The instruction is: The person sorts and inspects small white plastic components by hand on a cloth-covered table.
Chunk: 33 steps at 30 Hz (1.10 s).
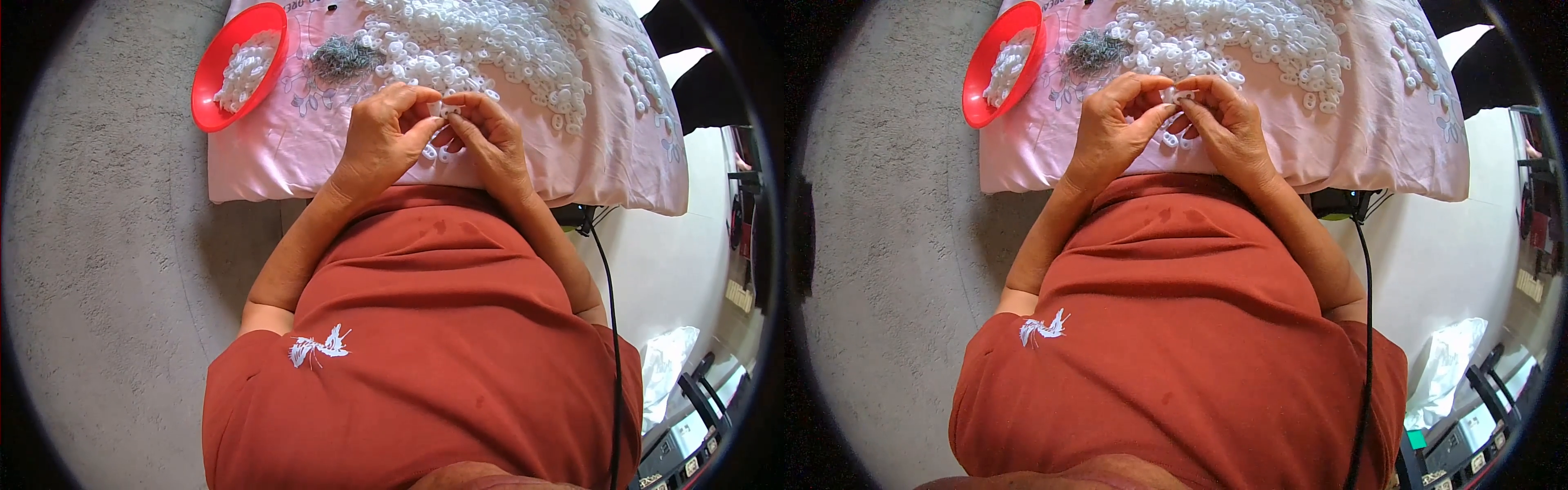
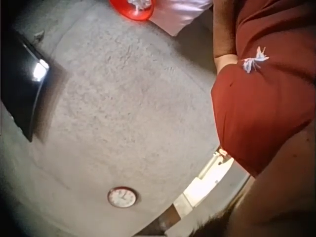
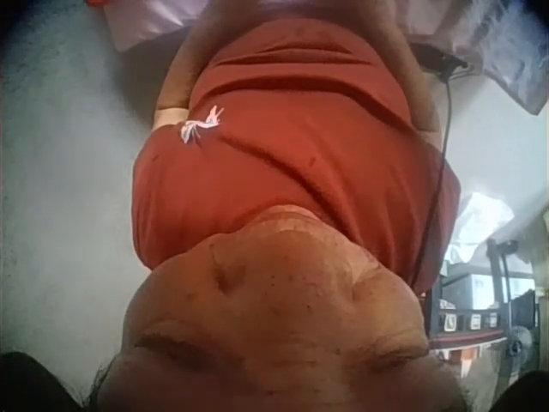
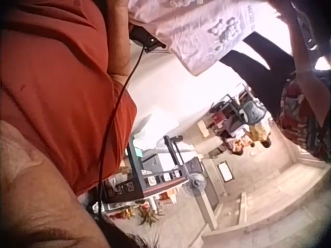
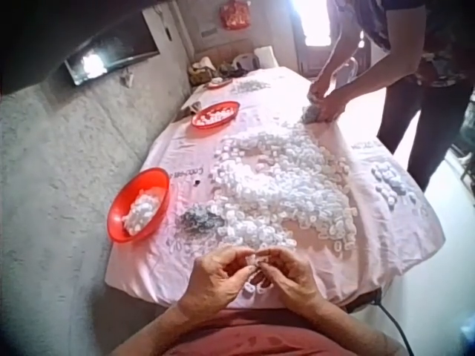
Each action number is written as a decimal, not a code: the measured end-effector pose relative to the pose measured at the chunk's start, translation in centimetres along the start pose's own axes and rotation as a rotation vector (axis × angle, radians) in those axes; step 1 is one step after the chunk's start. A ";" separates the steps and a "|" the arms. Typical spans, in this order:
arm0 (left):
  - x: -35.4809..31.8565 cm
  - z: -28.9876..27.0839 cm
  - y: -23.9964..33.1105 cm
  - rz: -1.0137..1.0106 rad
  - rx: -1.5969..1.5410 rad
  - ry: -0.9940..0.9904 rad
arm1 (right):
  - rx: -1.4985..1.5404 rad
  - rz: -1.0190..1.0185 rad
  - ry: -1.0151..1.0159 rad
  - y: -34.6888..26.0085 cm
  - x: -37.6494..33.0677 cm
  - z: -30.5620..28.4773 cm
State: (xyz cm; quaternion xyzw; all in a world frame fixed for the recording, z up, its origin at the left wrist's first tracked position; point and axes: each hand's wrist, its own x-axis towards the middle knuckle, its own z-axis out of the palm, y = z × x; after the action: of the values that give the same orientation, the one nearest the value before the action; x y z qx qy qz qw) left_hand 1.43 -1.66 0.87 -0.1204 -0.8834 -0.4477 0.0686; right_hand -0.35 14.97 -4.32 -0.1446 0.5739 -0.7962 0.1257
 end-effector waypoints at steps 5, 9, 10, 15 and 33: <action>0.1 0.3 -0.3 -0.029 -0.108 0.011 | 0.041 0.025 -0.005 -0.2 -0.1 -0.1; 0.2 0.2 -0.1 -0.012 -0.083 0.015 | 0.057 0.023 -0.019 0.0 -0.1 -0.3; 0.2 0.2 -0.2 -0.012 -0.083 0.014 | 0.058 0.023 -0.018 -0.1 -0.1 -0.3; 0.0 0.2 -0.2 -0.123 -0.121 0.005 | 0.068 0.005 -0.023 0.1 -0.1 -0.4; -1.1 -0.6 -1.7 -0.148 -0.089 -0.051 | 0.180 0.007 0.052 0.5 -0.1 -0.6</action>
State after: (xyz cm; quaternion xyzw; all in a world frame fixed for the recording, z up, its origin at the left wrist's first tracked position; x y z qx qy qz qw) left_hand 2.07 -3.30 -0.33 -0.0692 -0.8705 -0.4871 0.0074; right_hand -0.45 15.33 -5.01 -0.1097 0.5035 -0.8477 0.1261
